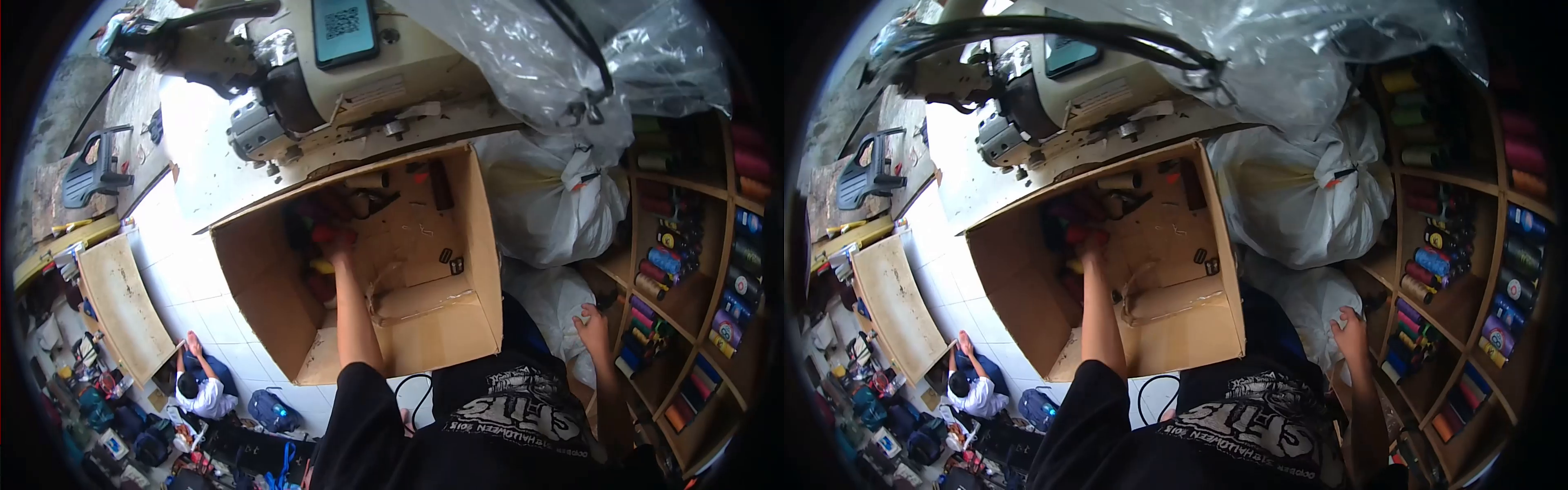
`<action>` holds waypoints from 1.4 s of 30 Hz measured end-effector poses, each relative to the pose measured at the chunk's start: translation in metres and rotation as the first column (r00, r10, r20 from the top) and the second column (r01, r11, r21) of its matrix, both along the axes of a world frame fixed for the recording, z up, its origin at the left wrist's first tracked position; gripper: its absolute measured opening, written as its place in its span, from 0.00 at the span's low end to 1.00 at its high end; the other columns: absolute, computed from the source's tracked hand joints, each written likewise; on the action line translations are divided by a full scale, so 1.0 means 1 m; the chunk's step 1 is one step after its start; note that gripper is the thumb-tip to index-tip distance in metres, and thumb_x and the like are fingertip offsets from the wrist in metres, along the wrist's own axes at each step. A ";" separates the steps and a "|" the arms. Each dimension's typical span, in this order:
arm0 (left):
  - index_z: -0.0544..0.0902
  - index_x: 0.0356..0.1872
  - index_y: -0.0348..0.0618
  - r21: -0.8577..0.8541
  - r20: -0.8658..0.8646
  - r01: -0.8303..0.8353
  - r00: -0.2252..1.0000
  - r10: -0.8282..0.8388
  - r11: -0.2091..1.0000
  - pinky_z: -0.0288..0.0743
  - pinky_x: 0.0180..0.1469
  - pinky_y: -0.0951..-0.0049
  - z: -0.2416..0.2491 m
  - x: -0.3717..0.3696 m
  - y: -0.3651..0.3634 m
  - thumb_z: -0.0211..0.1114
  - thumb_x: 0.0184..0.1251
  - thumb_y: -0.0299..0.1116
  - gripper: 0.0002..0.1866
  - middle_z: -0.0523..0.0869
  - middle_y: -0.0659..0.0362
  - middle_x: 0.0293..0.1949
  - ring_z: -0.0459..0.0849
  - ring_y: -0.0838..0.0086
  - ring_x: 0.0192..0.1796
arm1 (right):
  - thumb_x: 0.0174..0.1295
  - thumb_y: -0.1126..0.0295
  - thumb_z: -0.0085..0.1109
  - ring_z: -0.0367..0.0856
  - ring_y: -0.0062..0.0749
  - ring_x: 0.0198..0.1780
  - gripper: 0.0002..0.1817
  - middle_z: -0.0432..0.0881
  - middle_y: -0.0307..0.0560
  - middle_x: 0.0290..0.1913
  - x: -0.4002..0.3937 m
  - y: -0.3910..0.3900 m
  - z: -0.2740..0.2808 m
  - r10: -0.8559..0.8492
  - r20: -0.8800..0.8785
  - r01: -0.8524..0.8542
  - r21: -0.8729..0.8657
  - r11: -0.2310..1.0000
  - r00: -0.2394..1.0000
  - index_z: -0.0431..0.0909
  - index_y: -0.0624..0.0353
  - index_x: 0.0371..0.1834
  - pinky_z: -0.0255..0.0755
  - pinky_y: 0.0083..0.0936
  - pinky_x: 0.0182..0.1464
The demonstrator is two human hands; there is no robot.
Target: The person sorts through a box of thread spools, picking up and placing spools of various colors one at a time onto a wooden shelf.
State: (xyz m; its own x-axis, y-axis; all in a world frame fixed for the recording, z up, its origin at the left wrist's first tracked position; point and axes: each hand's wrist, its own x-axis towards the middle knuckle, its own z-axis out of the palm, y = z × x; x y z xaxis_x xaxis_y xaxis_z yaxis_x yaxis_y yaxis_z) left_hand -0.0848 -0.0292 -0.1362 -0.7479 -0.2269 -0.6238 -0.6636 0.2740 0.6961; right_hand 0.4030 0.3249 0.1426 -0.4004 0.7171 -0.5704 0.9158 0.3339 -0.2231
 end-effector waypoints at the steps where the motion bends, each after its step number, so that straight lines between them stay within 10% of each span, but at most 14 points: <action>1: 0.75 0.53 0.43 0.177 0.060 -0.058 0.997 0.048 0.982 0.78 0.45 0.61 0.058 0.009 0.026 0.67 0.59 0.39 0.22 0.83 0.58 0.39 0.83 0.70 0.40 | 0.51 0.72 0.67 0.83 0.46 0.39 0.21 0.83 0.55 0.39 -0.022 0.002 0.003 -0.024 -0.103 0.021 -0.029 0.999 0.994 0.75 0.61 0.50 0.76 0.33 0.40; 6: 0.74 0.54 0.40 0.890 0.103 0.020 0.964 -0.243 0.455 0.72 0.60 0.63 0.275 0.081 0.097 0.72 0.56 0.32 0.25 0.78 0.53 0.55 0.78 0.67 0.56 | 0.50 0.76 0.69 0.77 0.22 0.31 0.29 0.83 0.47 0.46 -0.200 -0.029 0.090 -0.054 -0.527 -0.100 -0.258 0.961 0.848 0.72 0.59 0.58 0.72 0.19 0.34; 14: 0.70 0.61 0.37 0.911 -0.065 0.348 0.650 -0.757 0.220 0.68 0.64 0.66 0.340 0.098 0.122 0.76 0.48 0.27 0.36 0.75 0.53 0.59 0.75 0.68 0.60 | 0.49 0.74 0.71 0.81 0.36 0.52 0.24 0.81 0.53 0.50 -0.254 -0.054 0.119 0.066 -0.767 -0.377 -0.237 0.896 0.638 0.76 0.65 0.51 0.74 0.29 0.53; 15: 0.68 0.63 0.37 0.755 -0.172 0.603 0.559 -0.811 0.256 0.72 0.60 0.67 0.320 0.078 0.114 0.74 0.49 0.25 0.37 0.78 0.53 0.56 0.79 0.69 0.56 | 0.49 0.74 0.71 0.81 0.37 0.51 0.23 0.82 0.53 0.49 -0.245 -0.053 0.114 -0.015 -0.764 -0.304 -0.275 0.912 0.646 0.77 0.66 0.50 0.74 0.29 0.53; 17: 0.76 0.53 0.33 0.538 -0.025 0.535 0.782 -0.622 0.651 0.78 0.47 0.71 0.262 0.040 0.097 0.63 0.58 0.25 0.20 0.85 0.52 0.43 0.83 0.72 0.43 | 0.49 0.75 0.71 0.82 0.37 0.51 0.23 0.82 0.54 0.49 -0.230 -0.042 0.106 -0.057 -0.783 -0.219 -0.242 0.945 0.619 0.77 0.65 0.50 0.73 0.28 0.55; 18: 0.82 0.40 0.33 -0.004 -0.217 0.805 0.578 -0.786 0.593 0.74 0.37 0.74 0.225 0.018 0.079 0.57 0.60 0.27 0.10 0.85 0.54 0.35 0.80 0.75 0.35 | 0.48 0.76 0.71 0.82 0.37 0.52 0.25 0.82 0.53 0.49 -0.226 -0.036 0.108 -0.118 -0.762 -0.146 -0.269 0.952 0.637 0.76 0.64 0.51 0.74 0.28 0.54; 19: 0.82 0.31 0.36 0.008 0.050 0.627 0.778 -0.626 0.779 0.78 0.39 0.74 0.183 -0.009 0.064 0.58 0.61 0.27 0.07 0.83 0.57 0.36 0.81 0.77 0.37 | 0.47 0.76 0.71 0.82 0.37 0.52 0.25 0.82 0.53 0.50 -0.225 -0.031 0.110 -0.064 -0.773 -0.156 -0.207 0.966 0.632 0.76 0.63 0.51 0.73 0.28 0.54; 22: 0.82 0.36 0.37 0.178 -0.325 0.537 0.823 -0.466 0.825 0.71 0.32 0.74 0.191 -0.017 0.110 0.57 0.64 0.36 0.12 0.82 0.62 0.34 0.77 0.81 0.33 | 0.46 0.77 0.72 0.82 0.37 0.52 0.24 0.83 0.51 0.50 -0.222 -0.010 0.127 0.048 -0.773 -0.138 -0.051 0.989 0.633 0.76 0.61 0.49 0.74 0.28 0.54; 25: 0.82 0.40 0.37 0.016 -0.347 0.681 0.690 -0.635 0.732 0.74 0.35 0.70 0.228 0.000 0.153 0.59 0.62 0.37 0.13 0.84 0.57 0.35 0.81 0.74 0.35 | 0.45 0.77 0.73 0.82 0.40 0.52 0.24 0.82 0.53 0.50 -0.218 -0.006 0.132 -0.002 -0.801 -0.087 -0.068 0.994 0.599 0.76 0.62 0.47 0.74 0.29 0.55; 28: 0.81 0.42 0.38 -0.739 -0.371 0.582 0.067 -0.926 0.339 0.75 0.43 0.66 0.141 -0.029 0.127 0.62 0.58 0.36 0.14 0.84 0.51 0.38 0.83 0.62 0.40 | 0.45 0.77 0.73 0.82 0.41 0.52 0.24 0.82 0.54 0.50 -0.216 -0.006 0.133 -0.003 -0.833 -0.068 -0.049 0.996 0.554 0.76 0.63 0.47 0.74 0.30 0.55; 31: 0.79 0.49 0.41 -0.653 -0.222 0.548 0.521 -0.824 0.523 0.73 0.50 0.60 0.069 -0.063 0.110 0.64 0.55 0.42 0.22 0.82 0.46 0.46 0.80 0.54 0.50 | 0.45 0.77 0.73 0.82 0.40 0.52 0.23 0.82 0.53 0.50 -0.214 -0.006 0.137 0.008 -0.845 -0.043 -0.018 0.999 0.535 0.76 0.62 0.46 0.74 0.29 0.54; 37: 0.74 0.57 0.43 -0.891 0.314 0.453 0.672 -0.671 0.037 0.75 0.47 0.53 0.048 -0.066 0.105 0.58 0.56 0.57 0.34 0.79 0.49 0.53 0.79 0.56 0.53 | 0.45 0.77 0.73 0.82 0.39 0.52 0.23 0.82 0.52 0.50 -0.206 -0.001 0.135 0.035 -0.835 -0.040 0.015 0.999 0.549 0.76 0.62 0.47 0.74 0.29 0.54; 40: 0.71 0.62 0.45 -0.837 0.496 0.512 0.558 -0.665 -0.193 0.76 0.45 0.50 0.037 -0.059 0.115 0.55 0.56 0.65 0.40 0.77 0.51 0.57 0.79 0.56 0.55 | 0.47 0.77 0.72 0.81 0.38 0.53 0.21 0.82 0.51 0.50 -0.190 0.004 0.141 -0.003 -0.801 0.025 0.015 1.000 0.598 0.77 0.61 0.47 0.74 0.28 0.54; 42: 0.76 0.59 0.49 -0.834 0.551 0.050 0.142 -0.823 -0.550 0.72 0.34 0.41 -0.008 -0.067 0.085 0.53 0.61 0.55 0.29 0.78 0.49 0.55 0.80 0.58 0.52 | 0.47 0.76 0.71 0.81 0.37 0.53 0.21 0.82 0.51 0.50 -0.172 0.006 0.141 0.001 -0.772 0.058 0.050 0.997 0.635 0.77 0.61 0.47 0.73 0.28 0.54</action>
